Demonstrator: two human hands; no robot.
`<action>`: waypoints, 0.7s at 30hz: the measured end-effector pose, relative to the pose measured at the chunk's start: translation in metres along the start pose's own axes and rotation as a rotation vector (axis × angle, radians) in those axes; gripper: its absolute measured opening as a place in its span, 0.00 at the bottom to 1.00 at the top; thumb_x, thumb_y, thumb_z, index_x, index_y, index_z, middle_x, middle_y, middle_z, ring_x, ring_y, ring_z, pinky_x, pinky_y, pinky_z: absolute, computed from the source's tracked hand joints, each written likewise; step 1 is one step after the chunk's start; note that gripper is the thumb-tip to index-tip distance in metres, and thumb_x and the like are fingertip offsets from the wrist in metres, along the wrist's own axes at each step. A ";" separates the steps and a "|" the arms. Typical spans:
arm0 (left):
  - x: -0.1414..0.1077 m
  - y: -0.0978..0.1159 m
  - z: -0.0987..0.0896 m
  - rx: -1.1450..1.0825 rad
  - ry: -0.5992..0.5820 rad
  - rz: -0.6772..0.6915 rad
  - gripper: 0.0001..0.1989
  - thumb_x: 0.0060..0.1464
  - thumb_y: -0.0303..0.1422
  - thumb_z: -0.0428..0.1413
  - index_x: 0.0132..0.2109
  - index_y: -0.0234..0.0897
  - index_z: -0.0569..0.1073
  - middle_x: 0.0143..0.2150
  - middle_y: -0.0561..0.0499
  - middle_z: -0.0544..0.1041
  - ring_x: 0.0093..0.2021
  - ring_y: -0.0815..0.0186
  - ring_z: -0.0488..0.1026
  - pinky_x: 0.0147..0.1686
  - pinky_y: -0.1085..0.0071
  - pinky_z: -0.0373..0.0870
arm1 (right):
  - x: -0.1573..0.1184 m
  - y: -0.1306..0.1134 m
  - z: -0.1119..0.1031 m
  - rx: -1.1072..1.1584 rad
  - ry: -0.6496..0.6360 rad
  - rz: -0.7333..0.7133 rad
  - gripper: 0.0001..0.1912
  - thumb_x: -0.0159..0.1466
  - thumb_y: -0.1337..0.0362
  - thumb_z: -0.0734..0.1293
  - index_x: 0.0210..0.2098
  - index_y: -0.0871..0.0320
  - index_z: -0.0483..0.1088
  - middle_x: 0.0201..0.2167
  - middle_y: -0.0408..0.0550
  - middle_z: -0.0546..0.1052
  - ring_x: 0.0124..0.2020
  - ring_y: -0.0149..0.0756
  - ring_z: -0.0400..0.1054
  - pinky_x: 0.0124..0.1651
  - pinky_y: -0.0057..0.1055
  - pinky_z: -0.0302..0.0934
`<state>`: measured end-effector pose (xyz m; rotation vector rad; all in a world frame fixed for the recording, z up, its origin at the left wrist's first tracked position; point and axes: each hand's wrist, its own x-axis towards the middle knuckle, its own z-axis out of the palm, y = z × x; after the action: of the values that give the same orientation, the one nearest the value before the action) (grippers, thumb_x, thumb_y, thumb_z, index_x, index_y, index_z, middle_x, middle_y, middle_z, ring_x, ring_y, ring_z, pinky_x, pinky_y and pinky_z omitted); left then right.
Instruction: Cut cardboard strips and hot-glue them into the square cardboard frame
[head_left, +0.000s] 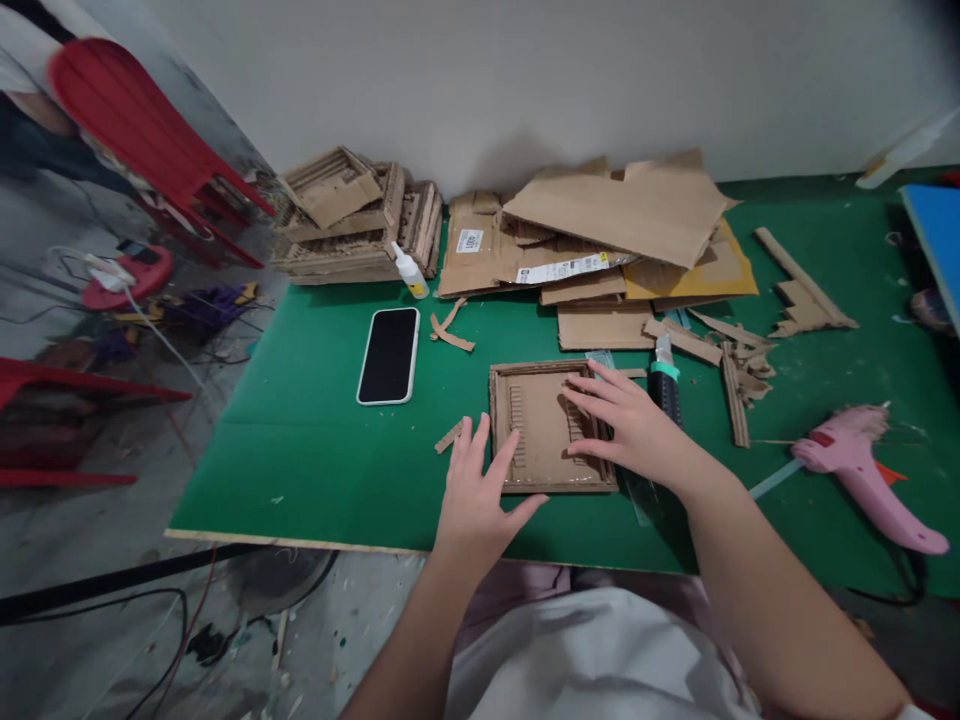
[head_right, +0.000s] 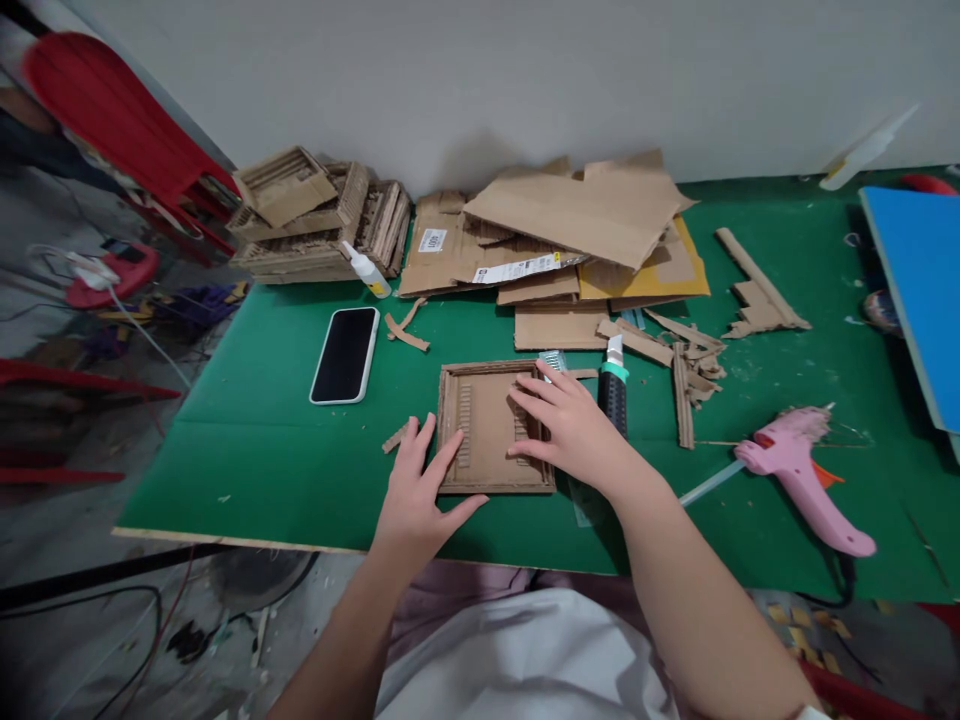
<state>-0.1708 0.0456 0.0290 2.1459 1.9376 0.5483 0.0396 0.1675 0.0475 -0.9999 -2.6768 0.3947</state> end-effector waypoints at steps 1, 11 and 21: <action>0.000 0.000 0.000 0.010 0.002 0.006 0.32 0.50 0.47 0.52 0.59 0.42 0.58 0.65 0.40 0.47 0.65 0.45 0.39 0.56 0.45 0.51 | -0.001 0.001 0.000 -0.010 -0.022 -0.008 0.35 0.56 0.47 0.62 0.58 0.58 0.57 0.59 0.50 0.60 0.64 0.48 0.42 0.60 0.51 0.49; 0.001 0.000 0.001 0.031 0.012 0.012 0.30 0.50 0.47 0.53 0.58 0.41 0.60 0.65 0.39 0.47 0.64 0.43 0.39 0.55 0.44 0.52 | -0.003 0.003 0.002 -0.026 -0.050 -0.024 0.37 0.55 0.48 0.64 0.59 0.55 0.54 0.59 0.49 0.59 0.64 0.47 0.40 0.60 0.55 0.46; 0.001 0.002 0.000 0.017 0.003 0.009 0.33 0.49 0.48 0.53 0.59 0.41 0.58 0.66 0.39 0.46 0.65 0.44 0.38 0.56 0.44 0.50 | -0.004 -0.001 -0.007 -0.015 -0.027 -0.019 0.36 0.56 0.48 0.62 0.60 0.53 0.51 0.60 0.48 0.58 0.64 0.46 0.40 0.60 0.55 0.46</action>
<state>-0.1694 0.0462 0.0297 2.1663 1.9415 0.5384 0.0437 0.1651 0.0535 -0.9794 -2.7150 0.3875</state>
